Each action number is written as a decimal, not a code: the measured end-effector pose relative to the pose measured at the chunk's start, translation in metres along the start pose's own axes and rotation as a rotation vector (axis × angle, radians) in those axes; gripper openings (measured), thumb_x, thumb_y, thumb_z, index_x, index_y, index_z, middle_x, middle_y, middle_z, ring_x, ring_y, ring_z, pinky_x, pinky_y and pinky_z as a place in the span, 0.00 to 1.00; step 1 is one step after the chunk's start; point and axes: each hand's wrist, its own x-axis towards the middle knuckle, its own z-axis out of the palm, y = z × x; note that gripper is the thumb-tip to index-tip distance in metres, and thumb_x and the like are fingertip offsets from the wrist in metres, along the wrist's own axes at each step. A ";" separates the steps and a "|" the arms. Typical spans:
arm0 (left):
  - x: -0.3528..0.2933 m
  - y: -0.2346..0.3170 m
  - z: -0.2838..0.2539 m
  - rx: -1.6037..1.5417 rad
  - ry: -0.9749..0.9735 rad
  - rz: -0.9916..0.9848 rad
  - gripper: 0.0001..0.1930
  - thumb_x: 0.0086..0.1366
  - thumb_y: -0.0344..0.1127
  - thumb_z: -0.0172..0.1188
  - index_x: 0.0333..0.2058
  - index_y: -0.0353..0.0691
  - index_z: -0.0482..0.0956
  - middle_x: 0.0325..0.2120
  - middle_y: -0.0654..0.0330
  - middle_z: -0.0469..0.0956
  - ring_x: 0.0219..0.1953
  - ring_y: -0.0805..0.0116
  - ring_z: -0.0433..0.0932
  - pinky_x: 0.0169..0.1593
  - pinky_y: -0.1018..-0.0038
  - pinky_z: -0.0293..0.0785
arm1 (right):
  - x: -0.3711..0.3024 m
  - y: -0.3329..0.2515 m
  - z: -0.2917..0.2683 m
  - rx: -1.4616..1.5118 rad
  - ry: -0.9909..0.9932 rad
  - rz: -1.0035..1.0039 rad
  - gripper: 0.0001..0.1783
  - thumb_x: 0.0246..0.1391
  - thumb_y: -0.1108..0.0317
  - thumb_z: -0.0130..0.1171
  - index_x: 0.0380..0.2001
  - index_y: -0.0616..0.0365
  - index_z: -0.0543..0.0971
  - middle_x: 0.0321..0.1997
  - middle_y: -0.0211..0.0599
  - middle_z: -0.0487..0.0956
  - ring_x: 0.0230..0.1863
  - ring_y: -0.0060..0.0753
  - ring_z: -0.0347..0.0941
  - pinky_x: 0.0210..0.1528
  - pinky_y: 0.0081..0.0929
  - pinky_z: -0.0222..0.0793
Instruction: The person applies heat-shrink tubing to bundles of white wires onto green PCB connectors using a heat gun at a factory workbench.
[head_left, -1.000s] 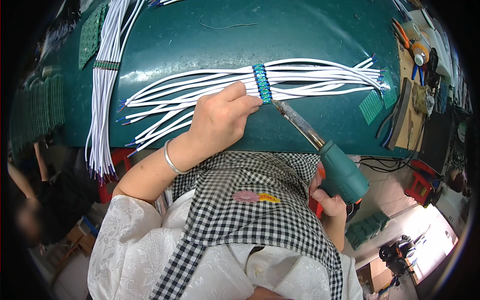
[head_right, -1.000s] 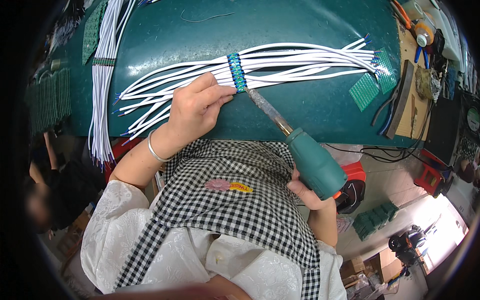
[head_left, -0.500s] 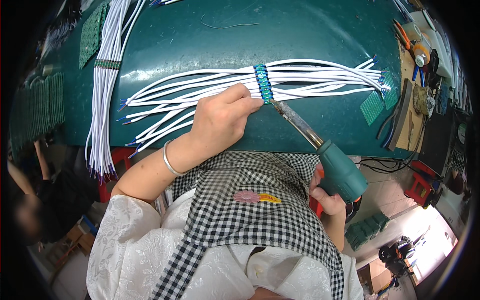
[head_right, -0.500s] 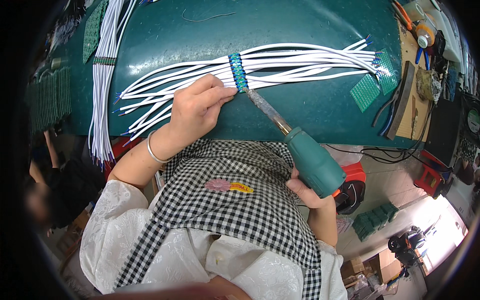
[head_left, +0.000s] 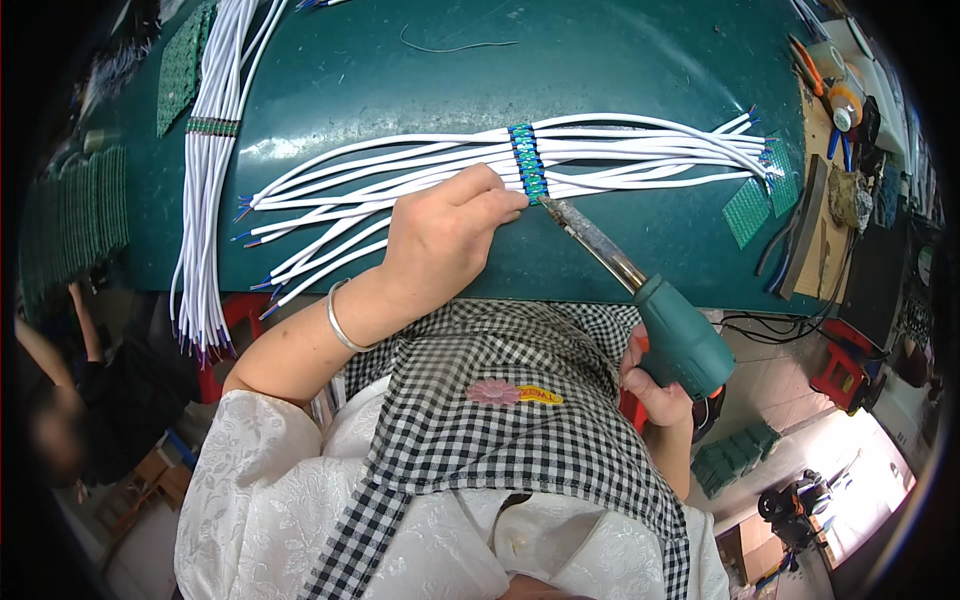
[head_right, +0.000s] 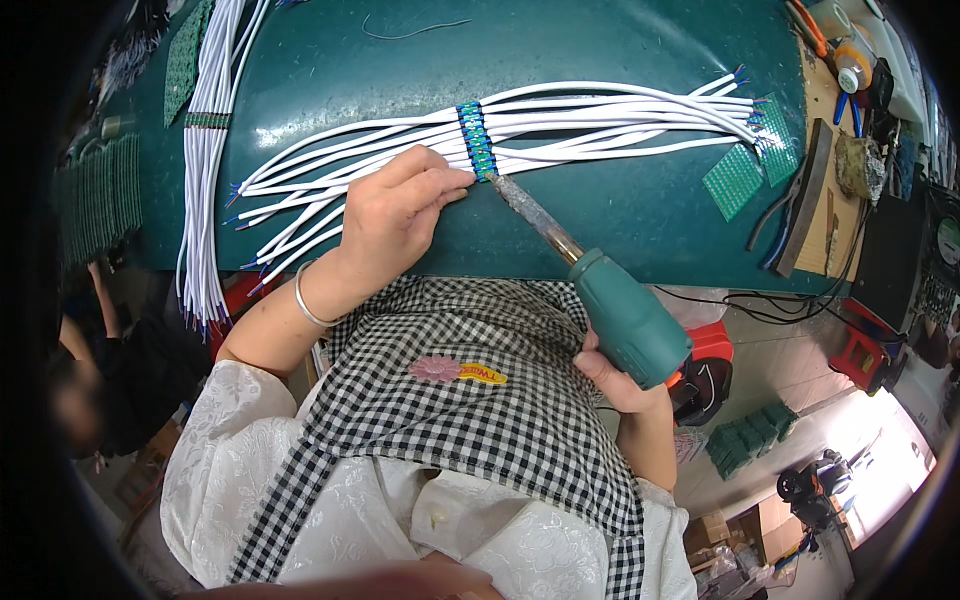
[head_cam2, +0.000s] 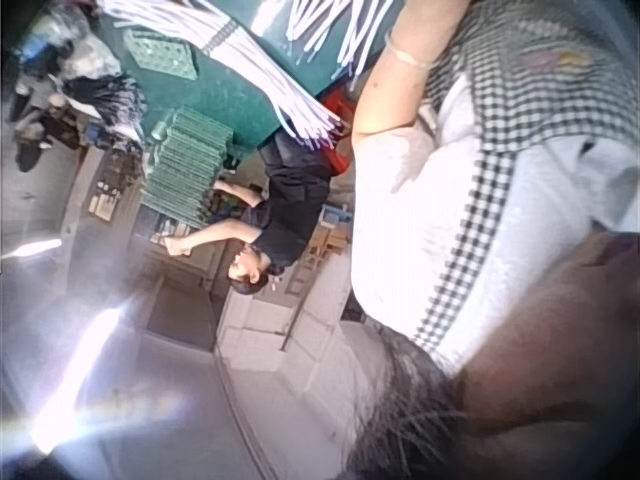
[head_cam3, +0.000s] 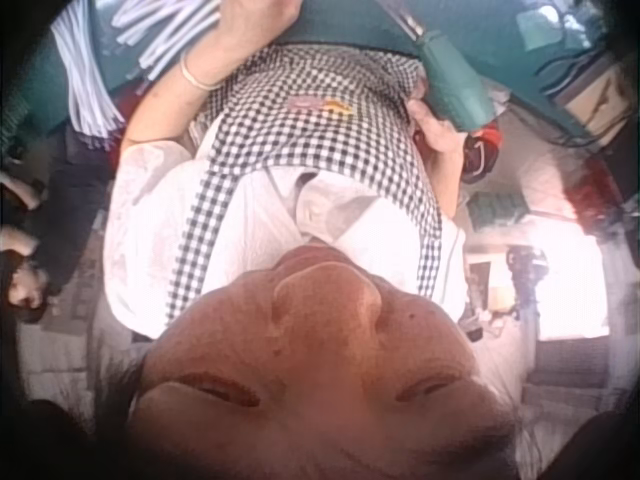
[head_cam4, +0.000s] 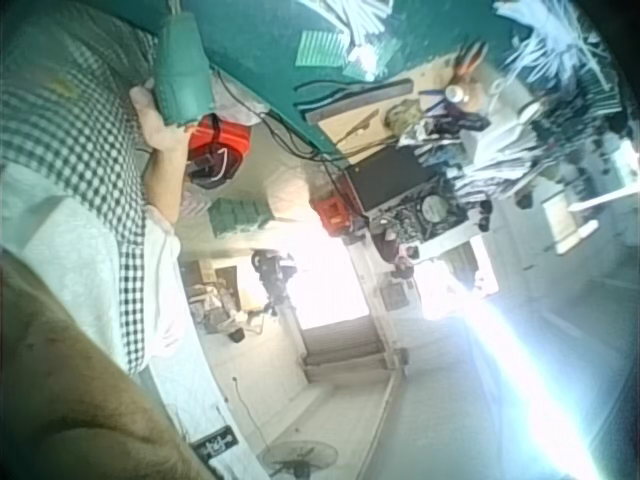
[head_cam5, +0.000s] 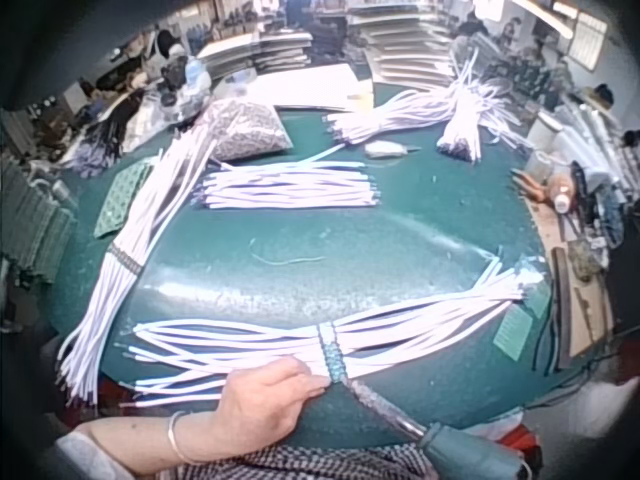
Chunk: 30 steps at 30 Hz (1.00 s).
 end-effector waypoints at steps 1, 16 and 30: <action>0.000 0.000 0.000 0.011 -0.001 0.009 0.12 0.52 0.19 0.68 0.37 0.36 0.84 0.28 0.57 0.79 0.28 0.64 0.81 0.30 0.74 0.77 | 0.001 -0.003 0.002 0.000 0.000 0.000 0.35 0.49 0.67 0.76 0.56 0.67 0.69 0.32 0.35 0.71 0.25 0.28 0.70 0.26 0.24 0.70; 0.001 0.002 0.000 0.053 0.003 0.021 0.11 0.52 0.19 0.68 0.36 0.35 0.84 0.28 0.57 0.79 0.26 0.64 0.80 0.28 0.74 0.76 | 0.009 -0.017 0.010 0.093 0.054 0.065 0.16 0.53 0.69 0.72 0.41 0.60 0.76 0.35 0.30 0.75 0.34 0.25 0.71 0.36 0.25 0.67; 0.002 0.001 0.001 0.064 0.020 0.054 0.10 0.53 0.20 0.68 0.35 0.35 0.84 0.27 0.57 0.79 0.26 0.64 0.80 0.27 0.74 0.76 | 0.007 -0.028 0.008 0.304 0.179 -0.006 0.43 0.48 0.65 0.76 0.61 0.74 0.65 0.33 0.41 0.72 0.17 0.29 0.69 0.18 0.24 0.69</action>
